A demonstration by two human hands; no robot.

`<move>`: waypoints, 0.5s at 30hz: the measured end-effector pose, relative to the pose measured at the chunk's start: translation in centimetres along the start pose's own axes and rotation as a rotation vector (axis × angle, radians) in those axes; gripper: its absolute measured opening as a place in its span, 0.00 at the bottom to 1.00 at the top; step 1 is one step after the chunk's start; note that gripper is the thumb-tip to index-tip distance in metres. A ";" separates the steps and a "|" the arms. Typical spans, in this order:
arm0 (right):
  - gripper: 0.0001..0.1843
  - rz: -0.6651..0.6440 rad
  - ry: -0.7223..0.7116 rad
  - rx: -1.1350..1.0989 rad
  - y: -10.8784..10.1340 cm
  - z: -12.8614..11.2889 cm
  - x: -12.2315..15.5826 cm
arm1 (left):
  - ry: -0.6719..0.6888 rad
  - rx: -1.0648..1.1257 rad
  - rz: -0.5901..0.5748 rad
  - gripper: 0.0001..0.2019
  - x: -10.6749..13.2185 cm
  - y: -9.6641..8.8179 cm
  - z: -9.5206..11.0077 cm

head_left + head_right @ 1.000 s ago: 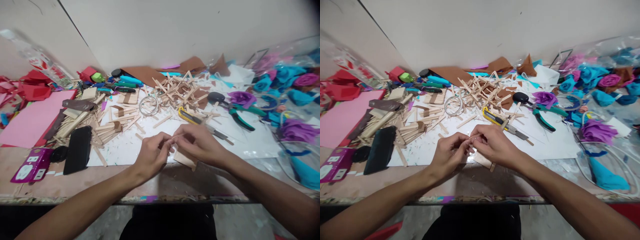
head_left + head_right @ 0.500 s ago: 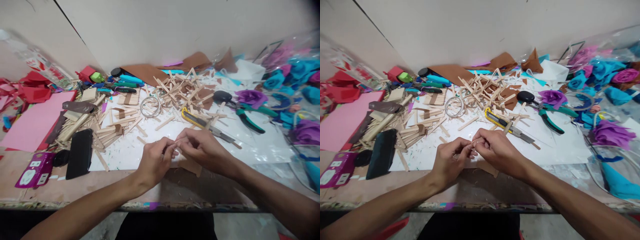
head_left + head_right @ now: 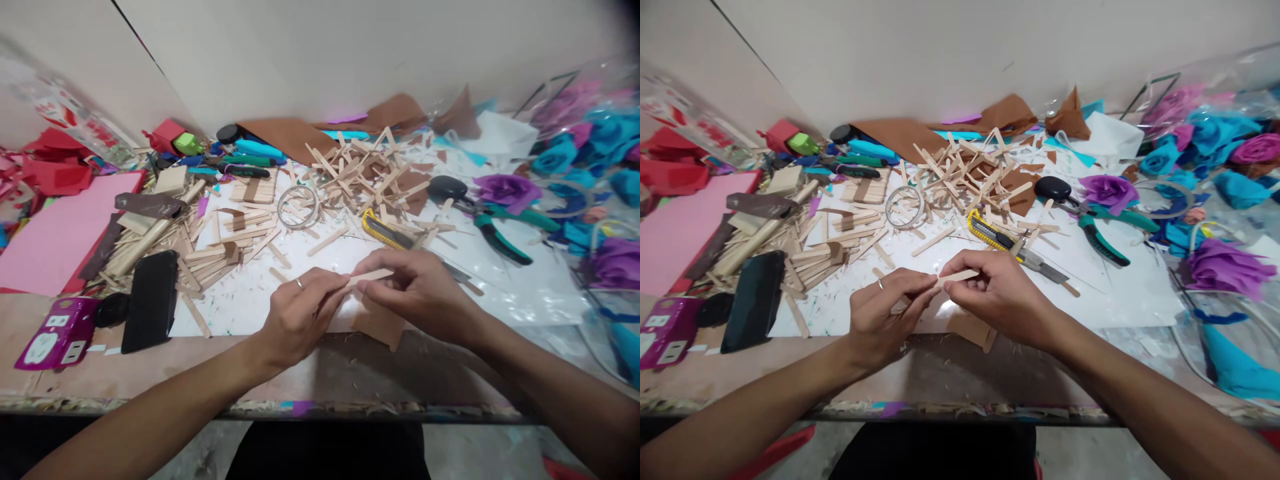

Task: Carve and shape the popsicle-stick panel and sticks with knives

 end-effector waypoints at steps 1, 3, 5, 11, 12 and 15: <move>0.08 -0.001 0.005 0.000 -0.1 -0.1 0.1 | 0.008 -0.007 -0.003 0.13 0.1 0.0 0.0; 0.08 -0.012 -0.001 0.012 -0.2 -0.3 0.1 | 0.028 -0.018 -0.018 0.14 0.2 -0.1 0.0; 0.08 -0.038 -0.006 0.020 -0.3 -0.6 0.1 | 0.045 -0.027 -0.029 0.15 0.3 -0.2 0.0; 0.05 -0.158 0.106 -0.082 -0.3 -0.6 0.0 | 0.062 -0.049 -0.020 0.17 0.1 -0.4 0.3; 0.04 -0.186 0.161 -0.134 -0.1 -0.3 0.1 | 0.059 -0.054 -0.015 0.17 0.1 -0.4 0.4; 0.07 -0.266 0.310 -0.313 0.5 0.6 0.4 | 0.050 -0.076 0.011 0.15 0.0 -0.5 0.5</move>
Point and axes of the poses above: each hand's wrist, its own x-axis away from the middle knuckle, its own y-axis out of the palm, z = x × y, the point moved 4 cm from there along -x, towards the middle knuckle, and after that the axes turned 13 degrees about y, right-handed, at the moved point
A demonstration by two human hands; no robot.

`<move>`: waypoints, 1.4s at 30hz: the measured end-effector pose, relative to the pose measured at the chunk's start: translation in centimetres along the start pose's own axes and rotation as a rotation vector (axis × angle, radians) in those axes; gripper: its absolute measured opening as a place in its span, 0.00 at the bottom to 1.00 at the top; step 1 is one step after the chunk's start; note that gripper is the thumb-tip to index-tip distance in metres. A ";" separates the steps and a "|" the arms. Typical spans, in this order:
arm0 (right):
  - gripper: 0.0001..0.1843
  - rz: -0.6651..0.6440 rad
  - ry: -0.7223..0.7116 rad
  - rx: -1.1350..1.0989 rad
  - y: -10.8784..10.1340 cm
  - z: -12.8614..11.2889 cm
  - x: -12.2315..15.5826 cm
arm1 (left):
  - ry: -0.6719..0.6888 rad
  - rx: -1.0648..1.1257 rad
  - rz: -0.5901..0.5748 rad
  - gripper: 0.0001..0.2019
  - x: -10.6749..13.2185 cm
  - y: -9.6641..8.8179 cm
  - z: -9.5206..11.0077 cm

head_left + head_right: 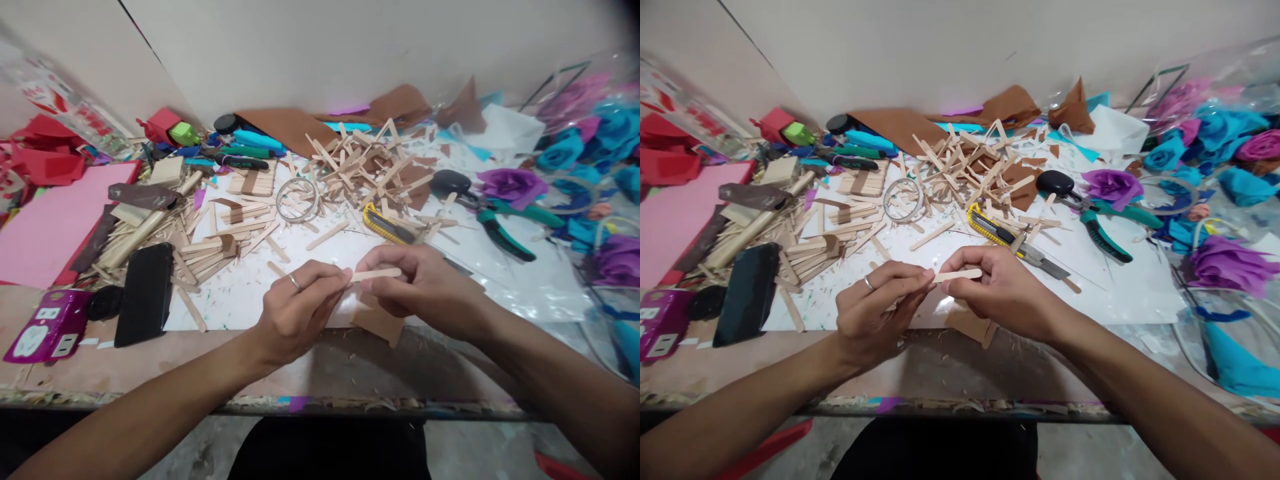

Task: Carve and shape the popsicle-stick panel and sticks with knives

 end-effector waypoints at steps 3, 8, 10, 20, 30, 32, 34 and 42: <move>0.08 -0.027 0.019 -0.104 0.2 0.5 -0.1 | -0.007 -0.010 0.028 0.12 -0.1 0.0 0.1; 0.08 0.010 -0.051 -0.083 0.6 0.1 -0.1 | -0.039 -0.006 0.055 0.09 -0.1 0.3 -0.1; 0.06 0.061 -0.093 -0.008 0.7 -0.3 0.0 | -0.031 0.010 0.061 0.09 -0.2 0.4 -0.2; 0.16 0.538 -0.501 0.810 -2.9 -2.5 1.8 | -0.017 0.012 0.007 0.08 -0.6 0.0 -0.1; 0.09 0.445 -0.365 1.142 -6.4 -0.9 0.8 | 0.128 0.012 0.038 0.10 -0.3 -0.2 1.2; 0.08 0.412 -0.371 1.154 -6.3 -0.7 0.8 | 0.099 0.051 0.010 0.11 -0.2 0.1 1.1; 0.08 0.387 -0.368 1.177 -6.2 -0.4 0.8 | 0.059 0.076 -0.014 0.11 -0.1 0.5 1.0; 0.05 0.547 -0.539 1.219 -6.6 -2.3 1.7 | -0.301 0.165 -0.097 0.09 0.2 2.6 -0.6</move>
Point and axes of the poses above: each hand's wrist, its own x-axis away from the middle knuckle, its own y-axis out of the palm, z = x × y, the point moved 4 cm from there along -x, towards the middle knuckle, and after that the axes turned 13 degrees about y, right-handed, at the moved point
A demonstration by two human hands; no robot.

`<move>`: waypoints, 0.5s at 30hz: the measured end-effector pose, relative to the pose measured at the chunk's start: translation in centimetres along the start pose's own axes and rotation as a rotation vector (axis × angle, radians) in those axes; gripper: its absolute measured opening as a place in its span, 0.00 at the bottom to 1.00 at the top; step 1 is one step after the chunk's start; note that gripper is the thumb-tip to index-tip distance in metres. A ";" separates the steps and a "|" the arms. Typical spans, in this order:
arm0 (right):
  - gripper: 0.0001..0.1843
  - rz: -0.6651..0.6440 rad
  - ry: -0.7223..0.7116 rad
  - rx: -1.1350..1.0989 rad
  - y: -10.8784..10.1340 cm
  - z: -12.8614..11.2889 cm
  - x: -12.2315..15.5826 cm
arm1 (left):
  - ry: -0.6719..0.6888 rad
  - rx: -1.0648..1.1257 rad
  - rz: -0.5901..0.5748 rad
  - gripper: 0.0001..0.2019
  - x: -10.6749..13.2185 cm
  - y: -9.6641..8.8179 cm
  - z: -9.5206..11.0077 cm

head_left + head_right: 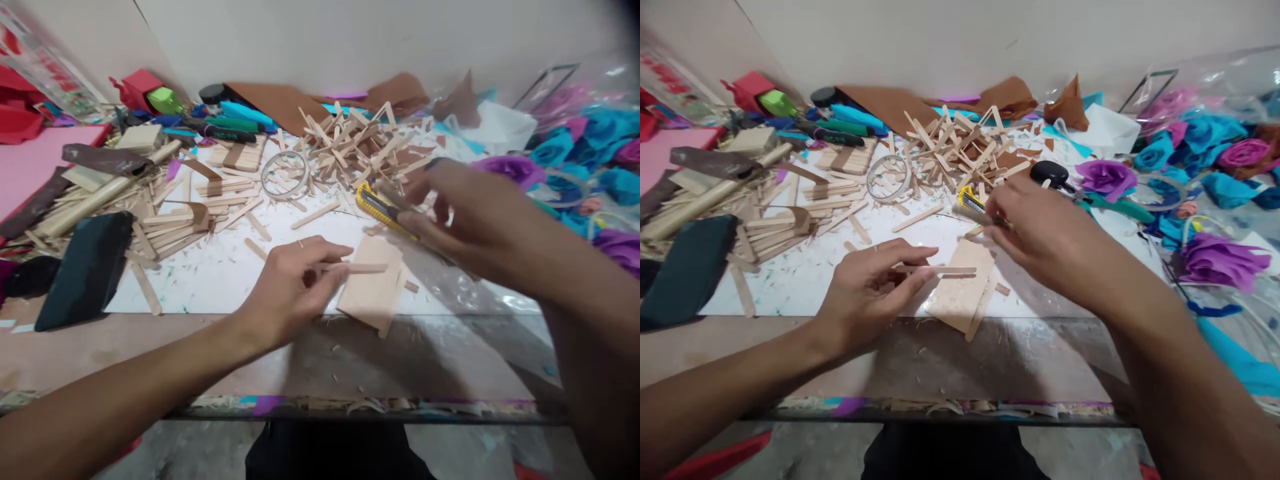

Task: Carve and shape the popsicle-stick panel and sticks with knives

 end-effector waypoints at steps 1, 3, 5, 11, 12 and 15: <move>0.05 0.087 0.042 -0.041 -0.7 -0.1 -0.1 | -0.073 0.048 -0.043 0.08 0.0 0.3 -0.4; 0.06 0.222 0.119 -0.242 -1.8 -0.5 0.0 | -0.148 0.096 -0.124 0.06 -0.1 0.7 -0.8; 0.08 0.331 0.136 -0.582 -2.4 -1.2 0.3 | -0.148 0.088 -0.168 0.07 -0.2 0.8 -0.8; 0.12 0.109 0.167 -1.265 -0.1 -3.9 0.1 | -0.060 0.069 -0.195 0.07 -0.5 0.5 -0.5; 0.12 0.070 0.203 -1.333 0.3 -4.2 -0.1 | -0.053 0.065 -0.206 0.08 -0.5 0.5 -0.5; 0.07 -0.049 0.359 -1.398 1.4 -4.8 -0.3 | -0.030 0.054 -0.237 0.08 -0.5 0.6 -0.4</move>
Point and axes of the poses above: each hand's wrist, its own x-axis away from the middle knuckle, its own y-axis out of the palm, z = x × y, the point moved 4 cm from there along -x, towards the middle knuckle, and after that the axes turned 13 degrees about y, right-handed, at the moved point
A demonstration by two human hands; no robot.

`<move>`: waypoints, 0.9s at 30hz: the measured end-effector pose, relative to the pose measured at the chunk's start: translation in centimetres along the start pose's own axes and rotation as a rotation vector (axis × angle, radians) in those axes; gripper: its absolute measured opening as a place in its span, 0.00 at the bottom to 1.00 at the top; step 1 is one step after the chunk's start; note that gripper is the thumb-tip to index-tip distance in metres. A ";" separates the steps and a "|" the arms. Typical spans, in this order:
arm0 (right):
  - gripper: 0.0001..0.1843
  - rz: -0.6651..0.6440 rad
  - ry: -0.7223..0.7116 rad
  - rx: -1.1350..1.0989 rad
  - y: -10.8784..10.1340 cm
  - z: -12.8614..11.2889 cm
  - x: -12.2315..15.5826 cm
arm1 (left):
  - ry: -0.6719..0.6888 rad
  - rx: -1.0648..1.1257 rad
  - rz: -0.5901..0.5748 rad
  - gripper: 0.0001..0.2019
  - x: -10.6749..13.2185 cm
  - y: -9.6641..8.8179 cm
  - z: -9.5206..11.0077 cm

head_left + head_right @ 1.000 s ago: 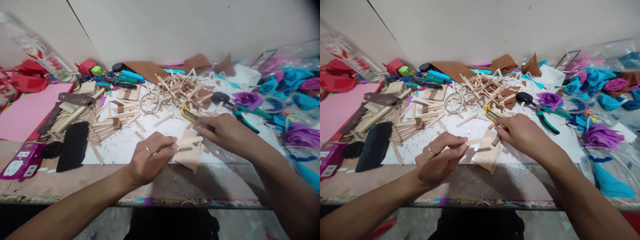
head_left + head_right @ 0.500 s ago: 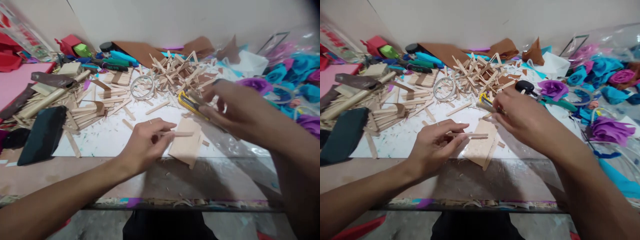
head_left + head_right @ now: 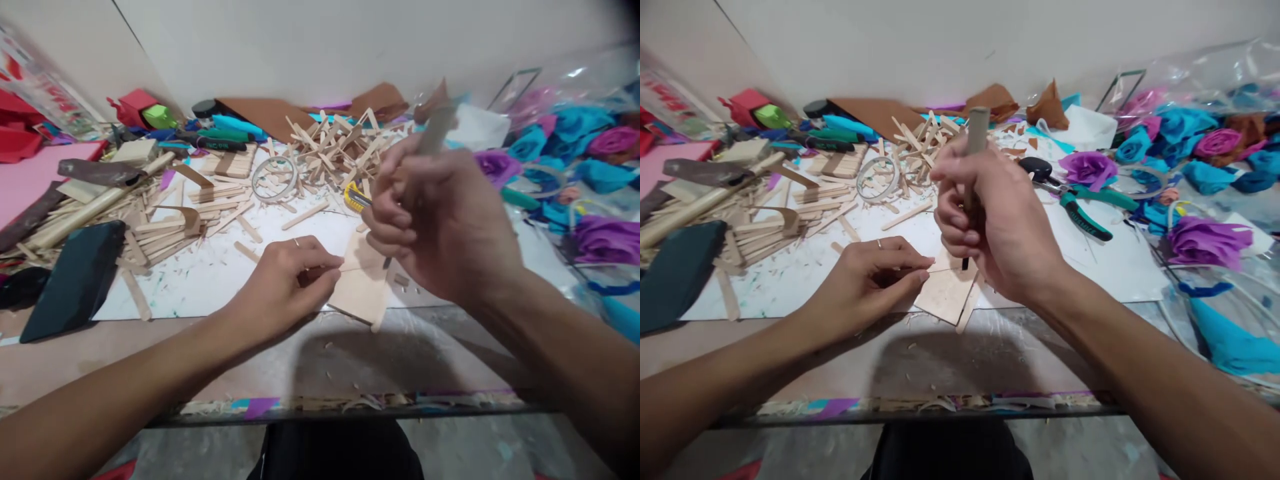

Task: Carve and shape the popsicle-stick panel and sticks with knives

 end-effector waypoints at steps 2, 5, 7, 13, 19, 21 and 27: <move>0.23 -0.022 0.052 0.050 0.4 0.2 0.0 | 0.009 -0.010 -0.003 0.09 0.0 0.0 0.0; 0.42 -0.113 0.044 -0.013 0.7 0.4 0.2 | 0.009 -0.023 0.005 0.08 0.1 -0.2 -0.1; 0.46 -0.169 0.067 -0.144 0.6 0.6 0.2 | 0.031 -0.037 -0.028 0.06 0.1 -0.4 0.0; 0.48 -0.270 0.174 -0.384 0.4 0.7 -0.1 | 0.152 -0.128 -0.125 0.07 0.4 -0.5 0.4; 0.44 -0.335 0.145 -0.428 0.9 1.1 -0.4 | 0.135 -0.130 -0.112 0.05 0.1 -0.4 0.3; 0.41 -0.362 0.132 -0.434 1.0 1.2 -0.4 | 0.147 -0.131 -0.100 0.05 0.1 -0.3 0.3; 0.42 -0.273 0.178 -0.413 0.4 0.9 -0.1 | 0.239 -0.099 -0.084 0.09 0.8 -0.2 0.0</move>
Point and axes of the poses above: each hand's wrist, its own x-axis away from the middle knuckle, its own y-axis out of the palm, z = x × y, the point moved 4 cm from there along -x, towards the middle knuckle, and after that the axes turned 13 degrees about y, right-handed, at the moved point
